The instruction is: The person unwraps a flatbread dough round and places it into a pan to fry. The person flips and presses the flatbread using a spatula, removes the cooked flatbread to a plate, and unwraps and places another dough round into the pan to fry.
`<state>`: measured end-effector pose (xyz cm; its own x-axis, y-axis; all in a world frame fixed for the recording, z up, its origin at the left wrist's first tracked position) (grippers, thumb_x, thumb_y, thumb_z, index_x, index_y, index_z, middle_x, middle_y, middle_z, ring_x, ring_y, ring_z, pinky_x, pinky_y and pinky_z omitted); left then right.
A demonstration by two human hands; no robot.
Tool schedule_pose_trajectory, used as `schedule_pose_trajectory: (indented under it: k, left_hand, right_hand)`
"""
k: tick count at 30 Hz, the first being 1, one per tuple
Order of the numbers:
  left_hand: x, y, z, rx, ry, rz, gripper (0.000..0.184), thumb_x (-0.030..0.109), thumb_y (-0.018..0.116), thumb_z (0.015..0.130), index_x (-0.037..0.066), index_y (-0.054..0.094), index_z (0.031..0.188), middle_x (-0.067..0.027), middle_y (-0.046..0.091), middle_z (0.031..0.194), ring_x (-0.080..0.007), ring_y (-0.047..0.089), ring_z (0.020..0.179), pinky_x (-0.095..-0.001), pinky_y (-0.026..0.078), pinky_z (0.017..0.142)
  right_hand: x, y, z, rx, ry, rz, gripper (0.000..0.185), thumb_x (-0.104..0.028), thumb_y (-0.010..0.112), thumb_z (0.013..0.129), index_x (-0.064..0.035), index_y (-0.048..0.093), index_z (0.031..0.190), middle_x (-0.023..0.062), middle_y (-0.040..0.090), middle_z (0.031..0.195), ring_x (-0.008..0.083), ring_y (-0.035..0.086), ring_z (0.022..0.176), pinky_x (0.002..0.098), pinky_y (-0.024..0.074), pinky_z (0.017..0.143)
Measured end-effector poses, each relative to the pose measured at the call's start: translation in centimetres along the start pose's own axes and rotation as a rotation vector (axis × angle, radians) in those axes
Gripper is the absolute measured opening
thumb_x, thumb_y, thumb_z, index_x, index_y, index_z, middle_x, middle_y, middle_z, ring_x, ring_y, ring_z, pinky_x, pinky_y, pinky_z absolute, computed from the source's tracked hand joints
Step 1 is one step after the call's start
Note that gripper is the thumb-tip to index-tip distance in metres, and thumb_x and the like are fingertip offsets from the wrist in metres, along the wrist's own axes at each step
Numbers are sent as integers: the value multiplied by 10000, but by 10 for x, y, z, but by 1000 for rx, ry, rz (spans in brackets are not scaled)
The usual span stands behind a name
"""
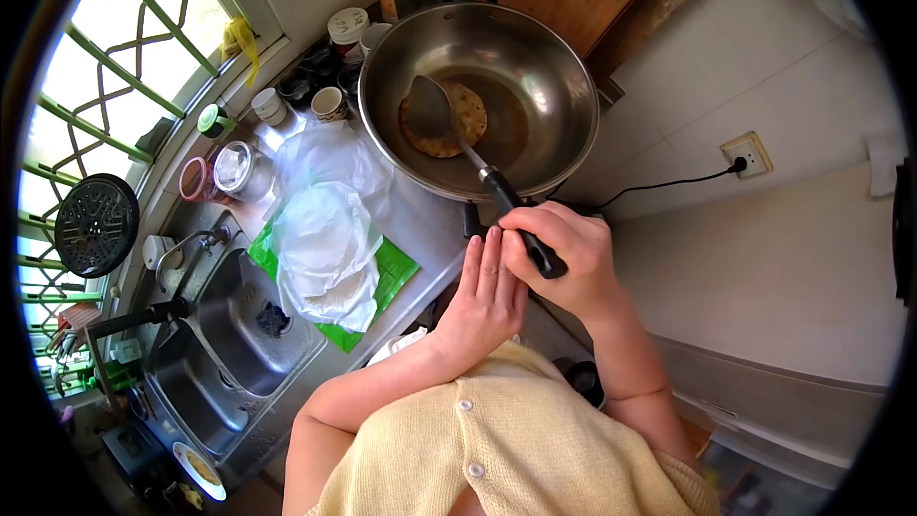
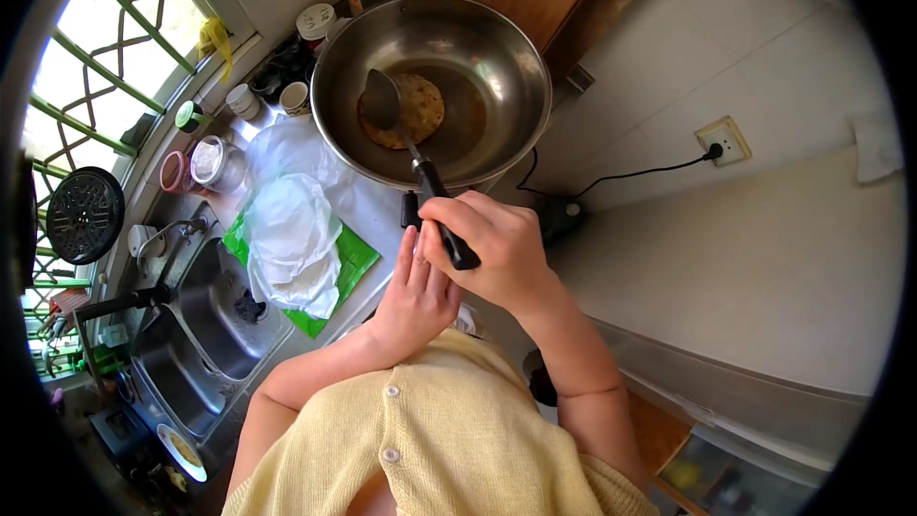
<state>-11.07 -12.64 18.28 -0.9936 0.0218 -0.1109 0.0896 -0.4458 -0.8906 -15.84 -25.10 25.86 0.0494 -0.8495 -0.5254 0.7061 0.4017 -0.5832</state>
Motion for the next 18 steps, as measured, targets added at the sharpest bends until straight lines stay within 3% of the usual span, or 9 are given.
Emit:
schedule_pose_trajectory:
  k: [7,15,18]
  left_hand:
    - [-2,0,-2,1,4,3,362,163,592,852,-81,710,1091,-332,629,1290,-499,581,1276,-612,478,1097]
    - [-2,1,0,0,-2,26,321,155,593,883,-69,706,1084,-348,572,1397,-489,561,1309,-588,476,1102]
    - [-1,2,0,-12,-9,3,281,132,610,902,-70,689,1080,-366,548,1412,-506,537,1331,-603,473,1100]
  right_hand:
    - [0,5,0,-10,56,-21,174,-97,790,807,-81,690,949,47,707,811,232,698,661,323,563,592]
    - [8,-18,-3,152,200,7,117,-5,746,860,-23,709,969,105,722,841,231,705,682,319,562,628]
    - [26,-16,-4,257,283,56,103,-12,733,898,-1,714,999,110,730,856,192,714,716,309,559,669]
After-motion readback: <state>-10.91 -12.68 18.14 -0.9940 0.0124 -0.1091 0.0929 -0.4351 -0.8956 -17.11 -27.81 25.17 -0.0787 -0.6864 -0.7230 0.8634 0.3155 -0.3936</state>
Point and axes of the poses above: each hand's wrist, its own z-axis towards the middle knuckle, its own y-axis out of the palm, x = y × z, the point moved 3 cm from there along z, towards the middle knuckle
